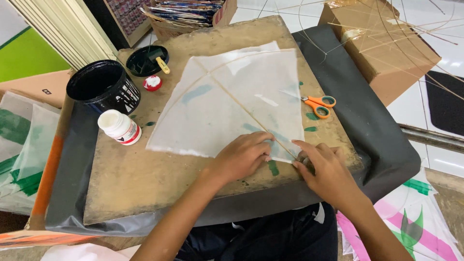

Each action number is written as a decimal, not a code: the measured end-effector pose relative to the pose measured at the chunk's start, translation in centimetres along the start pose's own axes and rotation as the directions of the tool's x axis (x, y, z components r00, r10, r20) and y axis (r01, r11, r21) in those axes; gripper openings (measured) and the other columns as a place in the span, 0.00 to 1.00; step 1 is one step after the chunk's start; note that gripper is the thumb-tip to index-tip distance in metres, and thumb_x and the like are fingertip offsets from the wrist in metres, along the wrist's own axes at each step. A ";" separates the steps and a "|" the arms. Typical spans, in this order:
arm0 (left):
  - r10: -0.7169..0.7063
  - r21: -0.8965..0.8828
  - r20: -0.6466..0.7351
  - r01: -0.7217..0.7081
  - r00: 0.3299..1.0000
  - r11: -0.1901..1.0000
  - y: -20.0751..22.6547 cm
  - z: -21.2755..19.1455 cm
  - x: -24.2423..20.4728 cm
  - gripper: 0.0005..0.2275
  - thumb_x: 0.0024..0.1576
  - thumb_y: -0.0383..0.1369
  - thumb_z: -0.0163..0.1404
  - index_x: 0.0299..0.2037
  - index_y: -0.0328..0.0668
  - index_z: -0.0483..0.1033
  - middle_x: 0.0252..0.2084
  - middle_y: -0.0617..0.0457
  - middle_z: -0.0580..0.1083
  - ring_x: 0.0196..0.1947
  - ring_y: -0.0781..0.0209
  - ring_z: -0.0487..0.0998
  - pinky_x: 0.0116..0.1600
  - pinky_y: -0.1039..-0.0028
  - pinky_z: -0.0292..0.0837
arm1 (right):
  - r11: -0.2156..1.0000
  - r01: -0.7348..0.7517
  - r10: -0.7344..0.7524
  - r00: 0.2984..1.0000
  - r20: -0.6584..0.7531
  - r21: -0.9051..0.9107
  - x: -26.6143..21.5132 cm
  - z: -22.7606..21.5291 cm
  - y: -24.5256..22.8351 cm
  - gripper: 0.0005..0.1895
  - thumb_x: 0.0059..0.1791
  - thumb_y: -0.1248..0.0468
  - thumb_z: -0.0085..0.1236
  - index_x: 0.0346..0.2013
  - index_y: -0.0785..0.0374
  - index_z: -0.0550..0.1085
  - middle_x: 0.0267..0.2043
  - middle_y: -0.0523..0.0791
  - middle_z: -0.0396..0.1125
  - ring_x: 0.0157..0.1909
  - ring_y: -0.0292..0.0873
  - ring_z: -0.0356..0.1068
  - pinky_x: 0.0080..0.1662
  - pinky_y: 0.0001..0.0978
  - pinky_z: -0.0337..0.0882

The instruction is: The person is applying glue to the edges of a kite frame and folding the paper over to secure it.

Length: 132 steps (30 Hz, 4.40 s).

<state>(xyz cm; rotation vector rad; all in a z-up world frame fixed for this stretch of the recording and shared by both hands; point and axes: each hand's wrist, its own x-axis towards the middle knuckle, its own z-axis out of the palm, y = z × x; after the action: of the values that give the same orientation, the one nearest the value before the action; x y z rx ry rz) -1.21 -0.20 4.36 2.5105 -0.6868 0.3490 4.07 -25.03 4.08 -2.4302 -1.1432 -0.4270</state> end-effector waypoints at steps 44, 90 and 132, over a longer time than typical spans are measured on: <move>-0.292 -0.054 0.085 0.297 0.953 0.953 -2.8 -5.6 -6.3 0.04 0.61 0.31 0.51 0.37 0.42 0.70 0.63 0.46 0.69 0.52 0.47 0.76 0.48 0.63 0.70 | 0.847 -0.518 0.343 0.704 0.622 0.120 6.1 -3.9 0.3 0.32 0.48 0.60 0.62 0.67 0.40 0.66 0.31 0.42 0.68 0.34 0.42 0.64 0.40 0.34 0.63; -0.270 -0.016 0.201 0.278 0.942 0.960 1.2 -2.0 0.0 0.06 0.61 0.34 0.52 0.46 0.48 0.76 0.44 0.55 0.71 0.50 0.54 0.70 0.55 0.61 0.64 | 0.917 -0.245 0.115 0.918 0.379 0.315 3.8 -1.7 0.8 0.28 0.45 0.63 0.65 0.60 0.52 0.70 0.35 0.49 0.77 0.32 0.52 0.78 0.35 0.43 0.77; -0.219 0.149 -0.048 0.224 0.975 0.963 -2.9 -6.7 -10.8 0.06 0.54 0.29 0.58 0.40 0.46 0.80 0.41 0.53 0.77 0.46 0.54 0.75 0.48 0.65 0.71 | 0.985 -0.105 0.058 0.946 0.319 0.134 7.1 0.6 -4.7 0.24 0.46 0.61 0.64 0.57 0.47 0.72 0.37 0.48 0.78 0.44 0.53 0.77 0.51 0.48 0.72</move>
<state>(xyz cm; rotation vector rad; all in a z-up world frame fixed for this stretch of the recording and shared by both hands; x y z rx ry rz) -9.48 9.91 4.79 2.6881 -0.3728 0.3710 4.80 -17.40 7.78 -2.4577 -1.1467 0.0758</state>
